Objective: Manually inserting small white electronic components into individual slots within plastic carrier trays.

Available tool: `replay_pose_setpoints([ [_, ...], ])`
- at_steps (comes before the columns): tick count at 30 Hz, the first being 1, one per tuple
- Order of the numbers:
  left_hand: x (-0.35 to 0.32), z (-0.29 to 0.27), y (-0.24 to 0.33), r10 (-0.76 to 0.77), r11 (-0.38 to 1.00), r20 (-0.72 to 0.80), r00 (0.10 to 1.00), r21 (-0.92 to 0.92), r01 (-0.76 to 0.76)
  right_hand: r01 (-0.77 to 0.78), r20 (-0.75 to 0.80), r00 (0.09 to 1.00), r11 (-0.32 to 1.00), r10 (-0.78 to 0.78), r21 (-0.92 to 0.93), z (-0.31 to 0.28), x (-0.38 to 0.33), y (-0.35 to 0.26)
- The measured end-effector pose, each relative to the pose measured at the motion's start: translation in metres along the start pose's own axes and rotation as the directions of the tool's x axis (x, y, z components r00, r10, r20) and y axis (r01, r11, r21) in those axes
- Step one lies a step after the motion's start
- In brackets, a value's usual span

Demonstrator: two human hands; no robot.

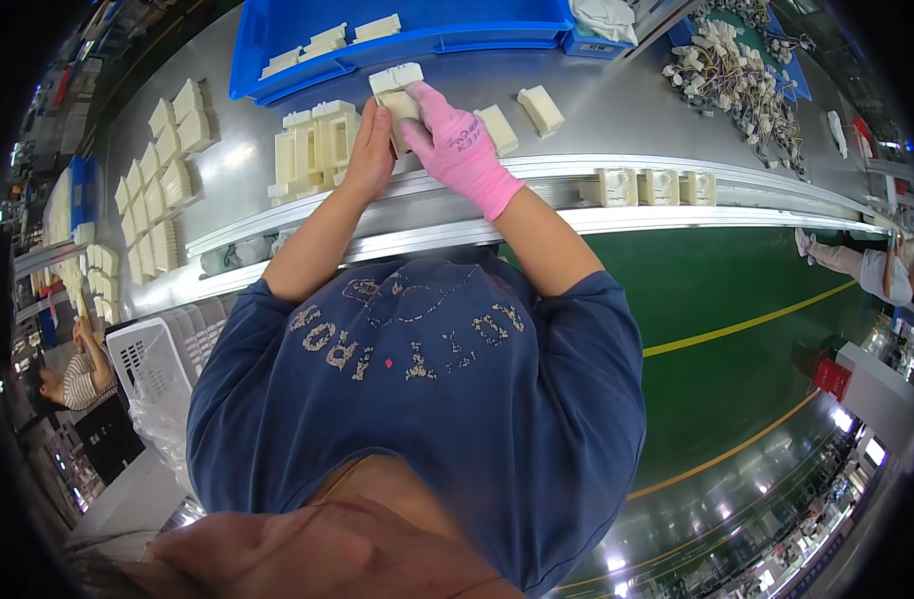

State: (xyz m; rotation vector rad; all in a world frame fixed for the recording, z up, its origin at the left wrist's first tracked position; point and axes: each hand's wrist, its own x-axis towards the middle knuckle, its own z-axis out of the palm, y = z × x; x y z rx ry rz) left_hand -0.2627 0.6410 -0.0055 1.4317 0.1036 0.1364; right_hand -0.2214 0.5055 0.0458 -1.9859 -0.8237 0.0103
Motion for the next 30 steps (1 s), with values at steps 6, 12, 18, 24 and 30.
replay_pose_setpoints([
  [6,-0.006,0.003,0.01,-0.198,0.941,0.051,0.979,-0.269,0.204,0.05,0.129,0.988,0.962,-0.088,0.27,-0.005,-0.001,-0.005],
  [12,-0.01,0.001,0.03,-0.307,0.876,0.251,0.918,-0.301,0.376,0.334,-0.084,0.932,0.926,-0.353,-0.176,-0.039,0.011,-0.003],
  [18,-0.001,-0.013,0.059,-0.461,0.887,0.553,0.694,0.282,0.365,-0.213,0.438,0.896,0.799,-0.07,0.563,-0.068,-0.005,-0.018],
  [24,0.048,-0.102,0.049,-0.034,-0.117,0.253,0.967,0.96,-0.255,-0.168,0.219,0.866,0.674,0.449,-0.719,-0.107,-0.047,0.023],
  [30,0.074,-0.118,0.043,-0.466,0.006,0.109,0.878,0.993,-0.12,-0.05,0.049,0.993,0.74,0.111,-0.67,-0.072,-0.023,0.066],
])
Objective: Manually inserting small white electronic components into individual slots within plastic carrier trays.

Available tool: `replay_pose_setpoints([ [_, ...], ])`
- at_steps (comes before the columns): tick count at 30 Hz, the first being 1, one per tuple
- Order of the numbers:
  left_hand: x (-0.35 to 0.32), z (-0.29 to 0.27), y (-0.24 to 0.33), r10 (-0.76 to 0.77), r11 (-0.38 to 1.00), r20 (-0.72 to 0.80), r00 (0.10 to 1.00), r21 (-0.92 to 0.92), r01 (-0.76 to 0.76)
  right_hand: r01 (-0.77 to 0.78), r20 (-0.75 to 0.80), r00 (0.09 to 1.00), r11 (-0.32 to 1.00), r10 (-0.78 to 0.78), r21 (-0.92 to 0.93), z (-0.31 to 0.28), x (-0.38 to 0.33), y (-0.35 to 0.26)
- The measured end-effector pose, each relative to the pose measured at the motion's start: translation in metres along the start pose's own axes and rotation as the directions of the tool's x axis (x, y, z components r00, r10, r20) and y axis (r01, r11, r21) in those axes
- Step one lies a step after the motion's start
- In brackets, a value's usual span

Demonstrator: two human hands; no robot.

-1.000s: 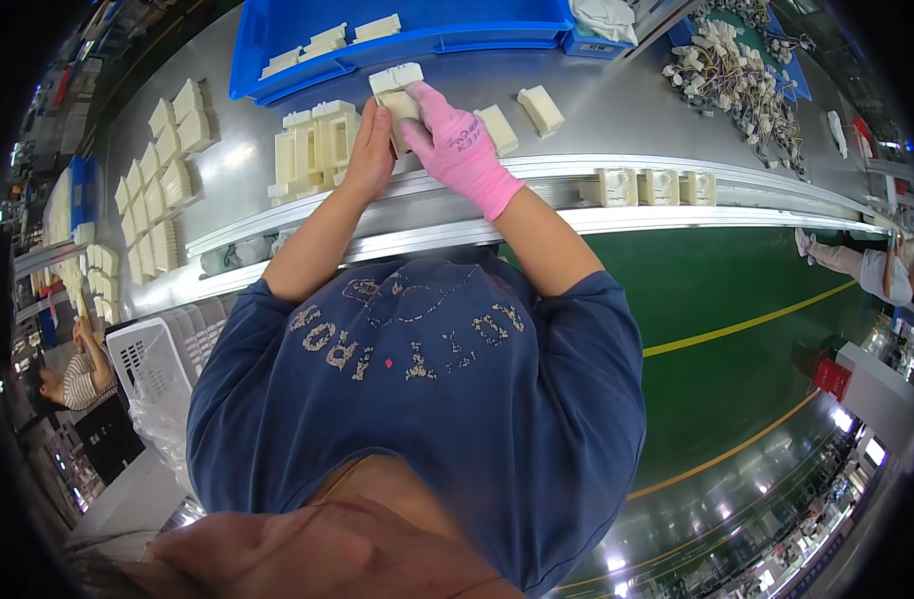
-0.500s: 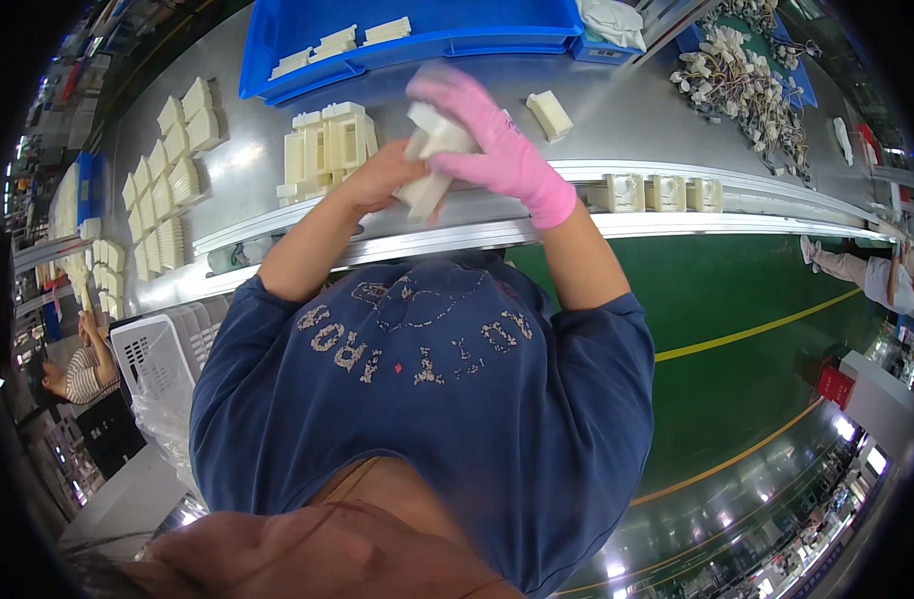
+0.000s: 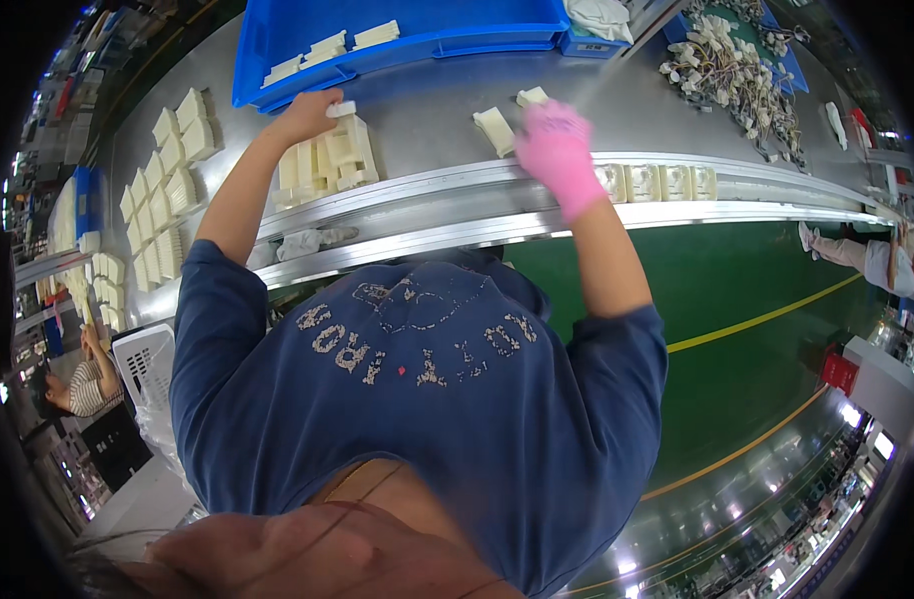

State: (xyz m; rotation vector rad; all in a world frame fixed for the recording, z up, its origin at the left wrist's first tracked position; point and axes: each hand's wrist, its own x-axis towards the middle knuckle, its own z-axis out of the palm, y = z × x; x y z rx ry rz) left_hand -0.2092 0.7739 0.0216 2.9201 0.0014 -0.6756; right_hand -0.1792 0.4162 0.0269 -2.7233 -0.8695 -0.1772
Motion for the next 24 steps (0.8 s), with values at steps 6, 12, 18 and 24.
replay_pose_setpoints([
  [6,-0.021,-0.033,0.054,-0.03,0.328,-0.487,0.873,-0.83,-0.452,-0.043,0.638,0.755,0.983,0.151,-0.181,0.075,0.068,-0.014],
  [12,-0.017,0.017,0.061,-0.012,-0.133,-0.265,0.964,-0.955,-0.264,-0.013,0.365,0.931,1.0,0.019,-0.018,0.084,0.063,-0.006],
  [18,-0.025,0.05,0.105,-0.185,-0.05,-0.141,0.973,-0.987,-0.152,-0.396,0.545,0.818,0.508,-0.184,0.765,-0.015,0.044,-0.056],
  [24,-0.03,0.055,0.136,-0.137,-0.227,-0.227,0.964,-0.94,-0.254,-0.048,0.081,0.996,0.649,-0.022,0.759,0.015,0.03,-0.088],
])
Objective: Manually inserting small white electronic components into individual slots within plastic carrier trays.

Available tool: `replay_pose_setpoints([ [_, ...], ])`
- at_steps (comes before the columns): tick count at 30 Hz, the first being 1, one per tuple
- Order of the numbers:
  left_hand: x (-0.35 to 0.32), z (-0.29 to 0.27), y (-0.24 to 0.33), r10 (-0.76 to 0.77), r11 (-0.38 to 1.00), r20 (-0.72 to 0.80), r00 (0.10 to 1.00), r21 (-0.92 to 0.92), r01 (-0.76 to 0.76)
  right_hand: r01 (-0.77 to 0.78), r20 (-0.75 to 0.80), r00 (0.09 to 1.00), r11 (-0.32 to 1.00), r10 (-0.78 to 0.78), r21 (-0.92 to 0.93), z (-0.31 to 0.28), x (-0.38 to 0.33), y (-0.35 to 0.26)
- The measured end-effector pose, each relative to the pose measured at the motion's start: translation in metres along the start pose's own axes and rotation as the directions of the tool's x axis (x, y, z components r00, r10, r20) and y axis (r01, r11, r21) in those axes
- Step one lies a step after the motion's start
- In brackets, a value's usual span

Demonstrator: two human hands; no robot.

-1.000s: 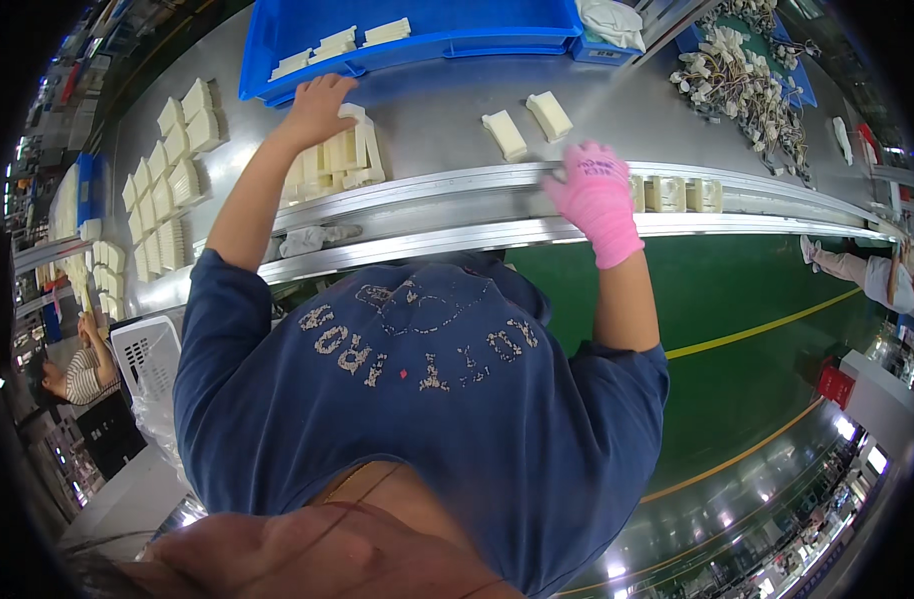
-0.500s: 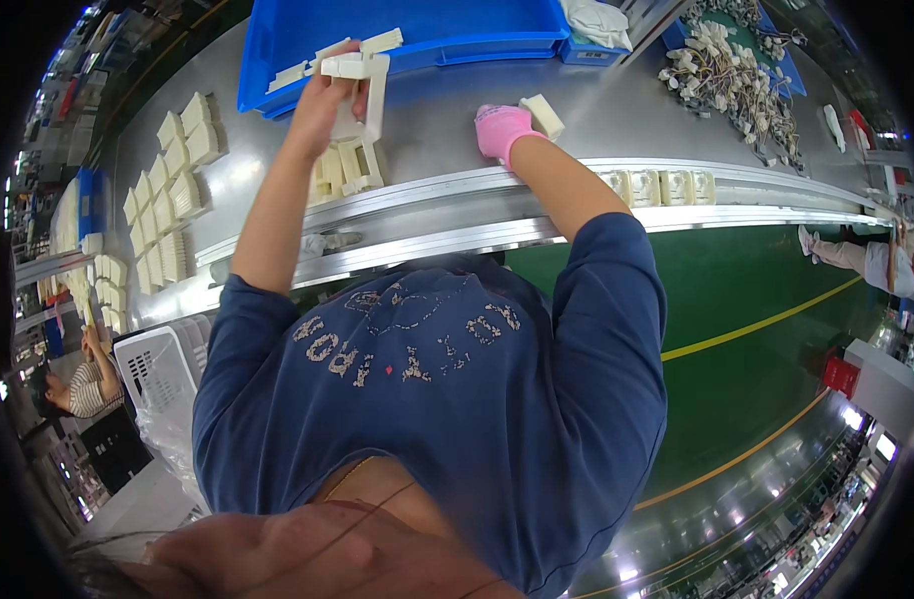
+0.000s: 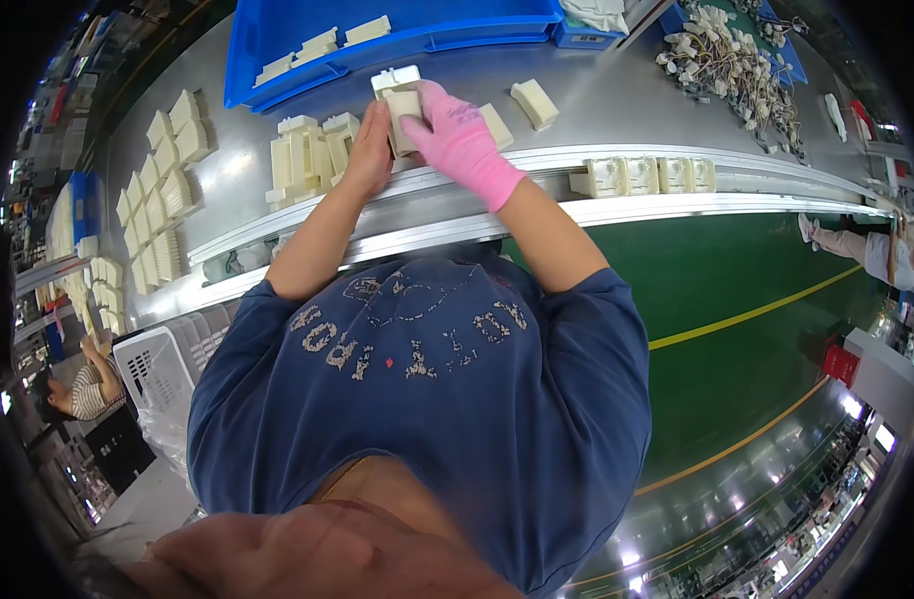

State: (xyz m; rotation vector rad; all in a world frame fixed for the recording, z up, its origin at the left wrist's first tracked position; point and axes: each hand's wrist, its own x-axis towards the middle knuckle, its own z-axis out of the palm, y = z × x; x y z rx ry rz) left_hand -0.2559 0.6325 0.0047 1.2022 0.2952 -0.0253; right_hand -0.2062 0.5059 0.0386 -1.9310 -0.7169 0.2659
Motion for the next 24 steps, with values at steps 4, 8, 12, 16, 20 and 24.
replay_pose_setpoints([
  [4,0.0,0.001,0.0,0.154,0.987,0.02,0.988,0.038,-0.155,0.052,-0.135,0.989,0.992,-0.067,-0.113,0.009,-0.009,-0.002],
  [8,-0.002,-0.003,0.003,0.155,0.985,0.06,0.986,0.071,-0.159,0.128,-0.129,0.981,0.986,-0.142,-0.106,0.006,-0.011,-0.006],
  [12,-0.001,-0.004,-0.002,0.099,0.993,0.036,0.994,0.06,-0.101,0.155,-0.076,0.982,0.972,-0.17,-0.177,-0.001,-0.01,-0.01],
  [16,-0.007,-0.001,0.004,-0.048,0.994,0.104,0.993,-0.098,0.058,0.045,0.137,0.988,0.985,-0.068,0.167,-0.01,-0.014,-0.016],
  [20,-0.007,-0.008,0.007,-0.154,0.979,0.225,0.962,-0.095,0.179,0.211,0.027,0.977,0.977,-0.21,-0.023,-0.032,-0.011,-0.018],
  [24,-0.021,0.0,0.039,-0.311,0.947,0.471,0.825,0.077,0.313,0.495,-0.069,0.836,0.803,-0.544,-0.332,-0.049,-0.009,-0.024],
])
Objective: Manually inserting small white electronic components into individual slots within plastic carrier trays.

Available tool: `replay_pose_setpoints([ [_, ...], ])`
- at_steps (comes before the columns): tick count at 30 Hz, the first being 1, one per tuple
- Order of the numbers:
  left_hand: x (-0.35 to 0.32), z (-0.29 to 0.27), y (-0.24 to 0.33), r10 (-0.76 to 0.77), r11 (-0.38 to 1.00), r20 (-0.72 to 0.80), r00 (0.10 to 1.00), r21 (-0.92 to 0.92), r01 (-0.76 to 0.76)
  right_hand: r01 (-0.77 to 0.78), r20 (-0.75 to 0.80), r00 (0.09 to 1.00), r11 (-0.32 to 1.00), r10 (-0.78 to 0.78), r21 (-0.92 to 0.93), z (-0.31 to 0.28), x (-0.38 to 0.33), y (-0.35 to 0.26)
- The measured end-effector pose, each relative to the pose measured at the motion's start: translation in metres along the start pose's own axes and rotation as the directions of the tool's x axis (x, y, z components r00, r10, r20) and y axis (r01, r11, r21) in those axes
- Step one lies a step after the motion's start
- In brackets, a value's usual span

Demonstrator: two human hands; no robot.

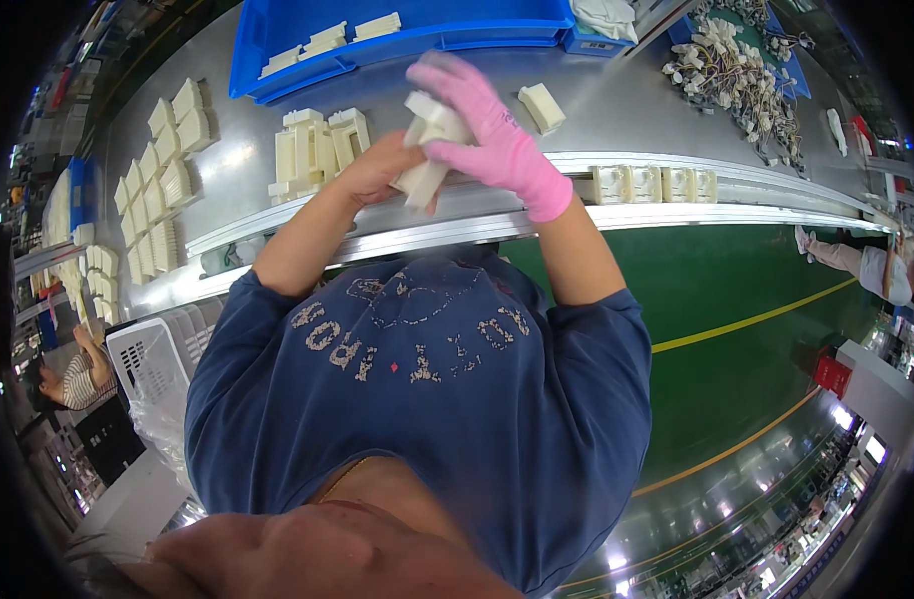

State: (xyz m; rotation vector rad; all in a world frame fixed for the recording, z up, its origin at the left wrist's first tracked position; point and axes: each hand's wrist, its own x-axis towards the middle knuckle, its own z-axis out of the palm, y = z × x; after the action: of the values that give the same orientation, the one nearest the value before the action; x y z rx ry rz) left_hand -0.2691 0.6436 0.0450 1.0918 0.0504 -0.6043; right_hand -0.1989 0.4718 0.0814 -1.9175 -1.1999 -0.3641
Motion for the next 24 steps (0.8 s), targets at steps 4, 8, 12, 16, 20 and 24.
replay_pose_setpoints([
  [4,0.004,-0.022,0.006,-0.115,0.912,0.127,0.985,0.406,0.054,-0.526,0.491,0.826,0.692,0.277,0.495,-0.025,-0.011,-0.016],
  [8,0.002,-0.078,0.021,0.127,-0.042,0.035,0.991,0.999,-0.03,-0.564,0.382,0.521,0.644,0.763,-0.517,-0.052,-0.05,0.002],
  [12,-0.003,-0.109,0.006,-0.046,-0.491,0.024,0.999,0.87,-0.043,-0.3,0.157,0.766,0.563,0.623,-0.77,-0.059,-0.092,0.018],
  [16,-0.001,-0.109,-0.002,-0.275,-0.466,-0.006,0.961,0.875,-0.128,-0.324,0.088,0.839,0.623,0.536,-0.712,-0.041,-0.073,0.036],
  [20,0.015,-0.087,0.016,-0.039,-0.199,-0.012,0.999,0.98,0.004,-0.357,0.354,0.721,0.758,0.595,-0.545,0.013,-0.051,0.087],
  [24,0.022,-0.078,0.009,0.431,0.405,-0.11,0.895,0.911,-0.083,-0.364,0.54,0.418,0.679,0.73,-0.637,0.057,-0.027,0.1],
])
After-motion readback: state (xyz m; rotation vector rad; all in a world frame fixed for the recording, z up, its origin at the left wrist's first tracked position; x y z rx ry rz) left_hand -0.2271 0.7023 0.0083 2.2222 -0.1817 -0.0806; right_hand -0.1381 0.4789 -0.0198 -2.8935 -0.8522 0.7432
